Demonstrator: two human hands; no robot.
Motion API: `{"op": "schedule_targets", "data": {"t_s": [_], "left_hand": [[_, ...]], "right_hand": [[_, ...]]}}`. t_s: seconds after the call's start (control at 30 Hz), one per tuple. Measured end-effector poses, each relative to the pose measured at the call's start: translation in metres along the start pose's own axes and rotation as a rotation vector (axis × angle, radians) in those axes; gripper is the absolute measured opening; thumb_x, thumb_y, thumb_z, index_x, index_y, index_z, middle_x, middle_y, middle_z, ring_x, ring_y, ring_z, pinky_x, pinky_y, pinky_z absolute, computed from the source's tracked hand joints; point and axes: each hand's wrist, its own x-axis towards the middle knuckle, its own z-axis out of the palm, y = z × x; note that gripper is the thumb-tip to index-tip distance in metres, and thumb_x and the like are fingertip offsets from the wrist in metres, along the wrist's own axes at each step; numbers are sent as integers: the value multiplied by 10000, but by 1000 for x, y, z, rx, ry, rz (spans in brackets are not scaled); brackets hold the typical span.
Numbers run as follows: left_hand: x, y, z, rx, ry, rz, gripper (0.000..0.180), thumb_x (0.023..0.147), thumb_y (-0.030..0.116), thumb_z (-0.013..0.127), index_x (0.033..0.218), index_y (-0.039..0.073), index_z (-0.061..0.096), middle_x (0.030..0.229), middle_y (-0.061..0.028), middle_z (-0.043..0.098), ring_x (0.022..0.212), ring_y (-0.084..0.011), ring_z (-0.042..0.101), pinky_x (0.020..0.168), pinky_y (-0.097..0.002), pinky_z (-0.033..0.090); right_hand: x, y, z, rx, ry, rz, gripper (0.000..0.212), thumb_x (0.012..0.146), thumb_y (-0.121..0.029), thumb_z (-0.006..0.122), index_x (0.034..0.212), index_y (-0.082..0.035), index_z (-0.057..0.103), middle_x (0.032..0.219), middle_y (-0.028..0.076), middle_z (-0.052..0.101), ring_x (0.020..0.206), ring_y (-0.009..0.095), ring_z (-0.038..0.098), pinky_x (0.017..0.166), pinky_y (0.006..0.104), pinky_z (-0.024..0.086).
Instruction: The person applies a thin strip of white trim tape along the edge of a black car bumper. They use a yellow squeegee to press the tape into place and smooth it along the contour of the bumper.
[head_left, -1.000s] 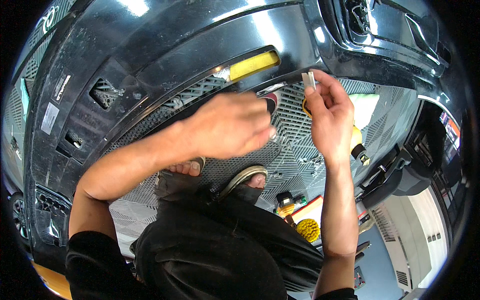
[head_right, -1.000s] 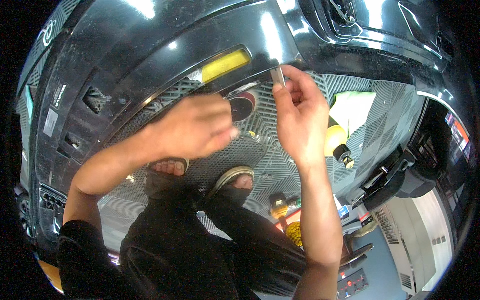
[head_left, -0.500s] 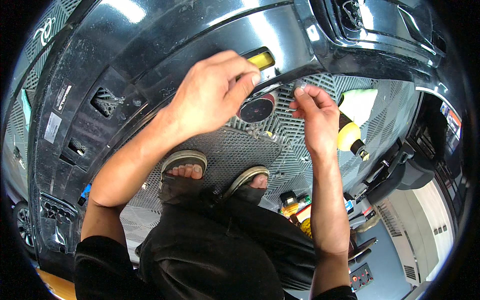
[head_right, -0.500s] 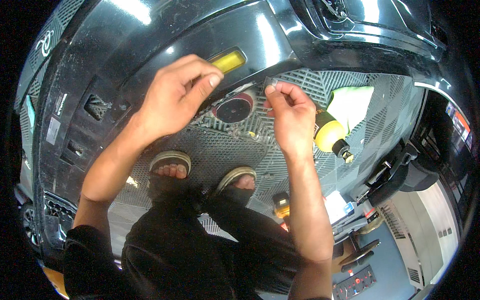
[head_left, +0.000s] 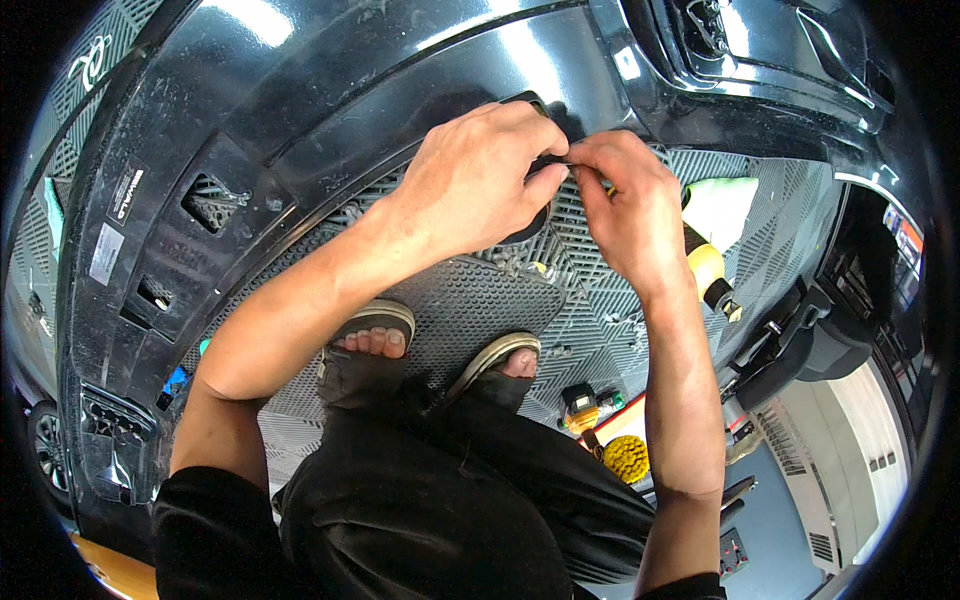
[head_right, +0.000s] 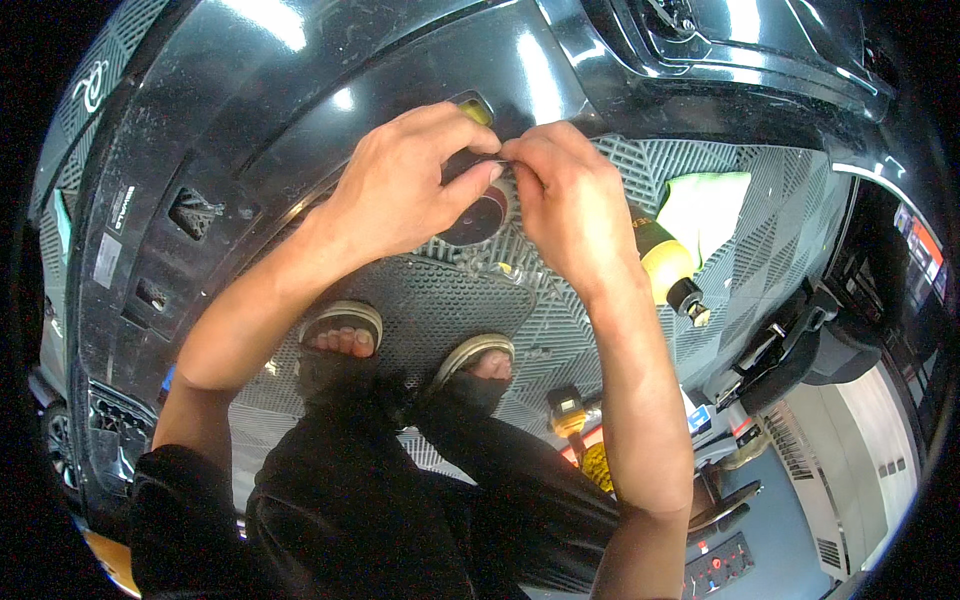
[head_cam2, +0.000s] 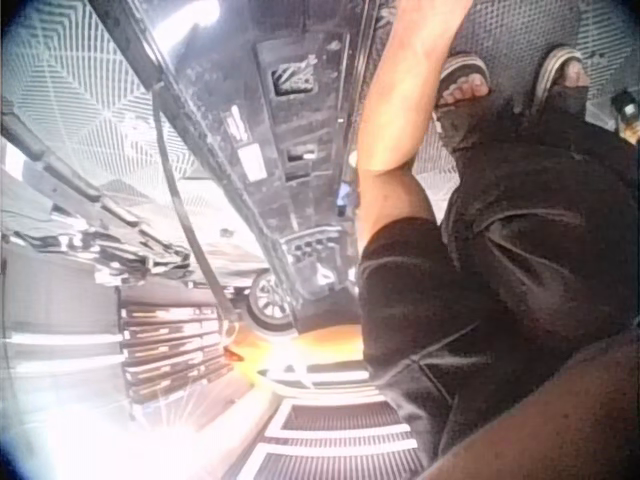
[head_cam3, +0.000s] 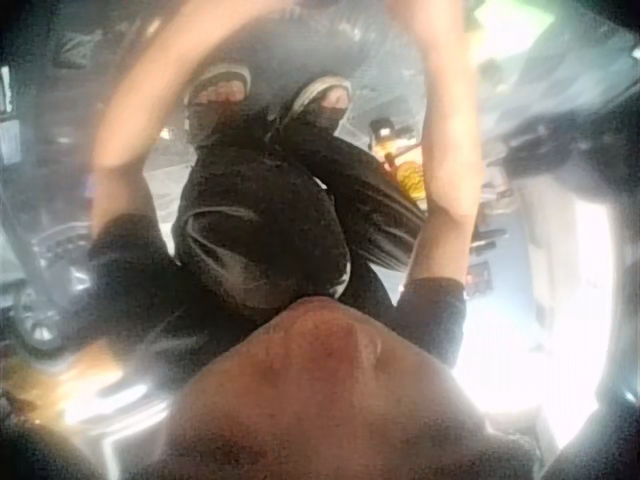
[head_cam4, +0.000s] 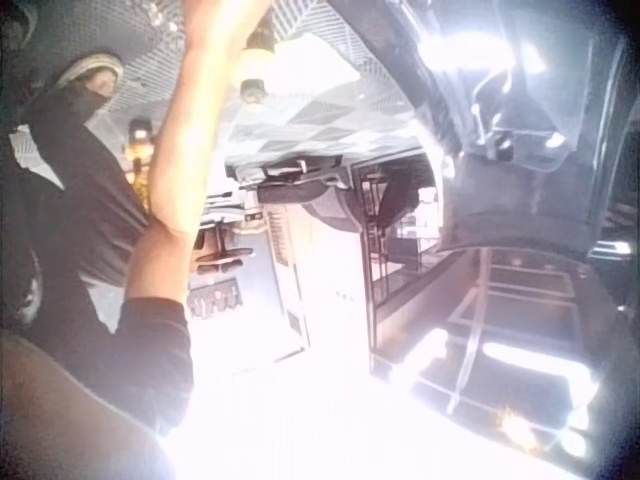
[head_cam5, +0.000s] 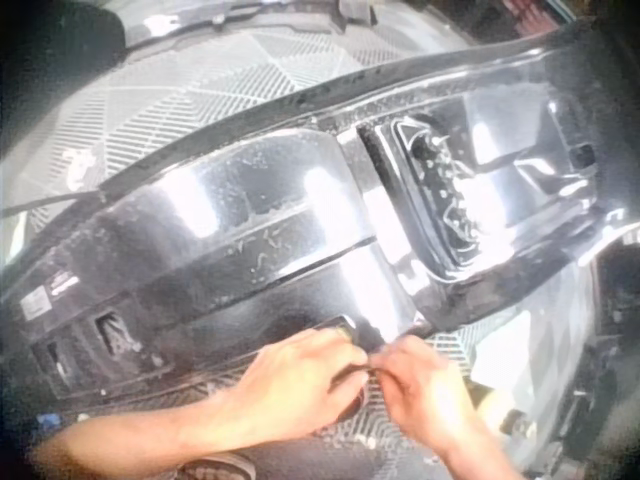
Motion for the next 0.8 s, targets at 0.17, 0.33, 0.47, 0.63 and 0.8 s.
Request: {"op": "schedule_targets", "data": {"t_s": [0.17, 0.33, 0.47, 0.63, 0.8], "left_hand": [[8, -2, -2, -84, -59, -74, 159, 918, 142, 817, 1035, 49, 764, 1010, -130, 740, 894, -332, 741, 792, -426, 586], [19, -13, -5, -94, -56, 20, 131, 924, 128, 802, 1011, 40, 758, 987, -125, 727, 856, -309, 723, 769, -407, 576], [22, -14, -3, 64, -51, 66, 141, 933, 153, 786, 1018, 42, 767, 944, -120, 725, 849, -346, 715, 786, -462, 576], [21, -6, -7, 87, -173, -137, 152, 954, 172, 757, 1055, 60, 783, 910, -134, 726, 825, -375, 725, 784, -481, 579], [14, -9, -5, 110, -147, -82, 168, 982, 165, 724, 1106, 69, 785, 942, -150, 738, 857, -380, 742, 787, -488, 581]], "right_hand": [[-2, -6, 1, 165, 25, 266, 162, 920, -6, 791, 1080, -23, 774, 1027, 84, 753, 887, 167, 730, 797, 315, 581], [2, -1, -4, 173, 35, 258, 172, 942, -40, 793, 1110, -21, 769, 915, 24, 739, 749, 88, 636, 667, 285, 518], [9, 0, -11, 174, -74, 388, 126, 961, -60, 770, 1072, -2, 767, 843, 19, 727, 728, 80, 623, 656, 280, 512], [29, 4, -11, 158, -207, 410, 167, 915, -90, 742, 1053, -6, 785, 951, 201, 793, 927, 354, 787, 854, 424, 593], [42, 2, -21, 64, -321, 408, 163, 928, -83, 698, 1040, -19, 799, 921, 213, 783, 916, 364, 784, 874, 445, 590]]}}
